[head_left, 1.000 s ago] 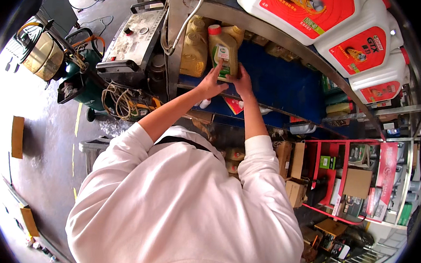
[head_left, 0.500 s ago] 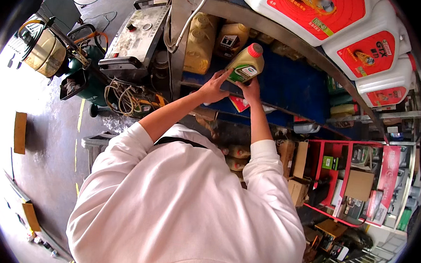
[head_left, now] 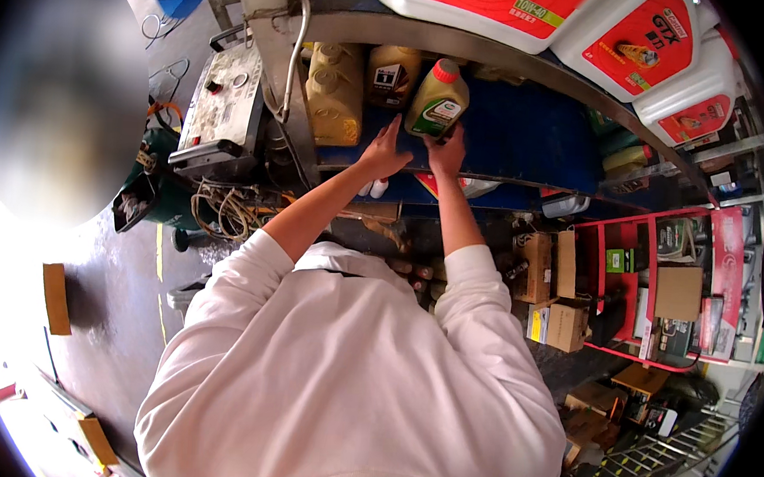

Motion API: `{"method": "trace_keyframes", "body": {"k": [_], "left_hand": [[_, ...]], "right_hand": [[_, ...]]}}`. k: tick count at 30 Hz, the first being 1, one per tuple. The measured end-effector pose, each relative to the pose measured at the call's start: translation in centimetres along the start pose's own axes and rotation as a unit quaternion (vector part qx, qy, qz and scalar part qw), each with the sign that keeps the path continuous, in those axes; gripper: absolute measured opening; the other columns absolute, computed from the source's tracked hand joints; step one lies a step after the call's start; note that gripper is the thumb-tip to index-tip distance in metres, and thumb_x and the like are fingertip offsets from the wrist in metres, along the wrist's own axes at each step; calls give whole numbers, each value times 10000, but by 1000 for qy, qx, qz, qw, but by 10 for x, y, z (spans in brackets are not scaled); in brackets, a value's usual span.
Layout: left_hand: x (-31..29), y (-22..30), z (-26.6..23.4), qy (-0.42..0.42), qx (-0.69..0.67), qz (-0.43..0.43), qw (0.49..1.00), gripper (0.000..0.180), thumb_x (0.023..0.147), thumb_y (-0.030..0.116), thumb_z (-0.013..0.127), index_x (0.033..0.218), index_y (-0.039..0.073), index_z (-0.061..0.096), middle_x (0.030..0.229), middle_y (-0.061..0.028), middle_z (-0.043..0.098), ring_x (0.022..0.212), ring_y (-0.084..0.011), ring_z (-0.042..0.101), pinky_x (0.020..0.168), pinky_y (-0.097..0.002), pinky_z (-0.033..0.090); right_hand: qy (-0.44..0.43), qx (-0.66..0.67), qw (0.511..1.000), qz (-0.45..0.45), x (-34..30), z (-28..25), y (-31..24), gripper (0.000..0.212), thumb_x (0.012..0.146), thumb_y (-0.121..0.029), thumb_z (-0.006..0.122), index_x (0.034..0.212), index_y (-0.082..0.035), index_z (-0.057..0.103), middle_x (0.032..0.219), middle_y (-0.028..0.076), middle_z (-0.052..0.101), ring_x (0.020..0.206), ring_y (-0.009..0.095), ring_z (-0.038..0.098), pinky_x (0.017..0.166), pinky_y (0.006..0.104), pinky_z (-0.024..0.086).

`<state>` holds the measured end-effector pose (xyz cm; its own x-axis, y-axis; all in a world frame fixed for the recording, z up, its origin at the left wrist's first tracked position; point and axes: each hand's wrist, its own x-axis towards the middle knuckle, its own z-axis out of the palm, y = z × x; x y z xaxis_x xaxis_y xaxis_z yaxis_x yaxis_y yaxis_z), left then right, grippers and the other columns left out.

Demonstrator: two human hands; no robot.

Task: The person repeatedly picks up plastic oil bottles from the floor, turns them to view the labels, and places them on a blue metal shelf. The person handles multiple bottles one at a time, arranging them in rows on the shelf.

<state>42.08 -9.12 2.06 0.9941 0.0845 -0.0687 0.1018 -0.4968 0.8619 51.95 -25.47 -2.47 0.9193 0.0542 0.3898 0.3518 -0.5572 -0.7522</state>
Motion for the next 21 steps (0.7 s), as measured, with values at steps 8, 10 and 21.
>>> {"method": "trace_keyframes", "body": {"k": [8, 10, 21], "left_hand": [[49, 0, 17, -23, -17, 41, 999, 964, 863, 278, 711, 1613, 192, 112, 1572, -213, 347, 1413, -389, 396, 1124, -445, 391], [55, -4, 16, -36, -76, 31, 996, 959, 872, 263, 713, 1614, 192, 110, 1564, -218, 360, 1404, -389, 411, 1111, -448, 406], [30, -19, 20, 87, 127, 38, 987, 931, 859, 191, 712, 1599, 129, 150, 1567, -229, 321, 1410, -408, 373, 1112, -469, 393]], "right_hand": [[38, -63, 997, 20, 28, 15, -11, 819, 624, -334, 898, 1290, -72, 501, 1125, 173, 670, 1029, 391, 641, 831, 509, 490], [46, -62, 997, 31, 31, 24, -4, 807, 620, -314, 897, 1283, -81, 500, 1108, 175, 673, 1011, 397, 646, 825, 502, 490], [37, -141, 985, 95, 108, 56, 9, 774, 730, -230, 857, 1368, -58, 455, 1233, 217, 623, 1123, 381, 610, 977, 536, 411]]}}
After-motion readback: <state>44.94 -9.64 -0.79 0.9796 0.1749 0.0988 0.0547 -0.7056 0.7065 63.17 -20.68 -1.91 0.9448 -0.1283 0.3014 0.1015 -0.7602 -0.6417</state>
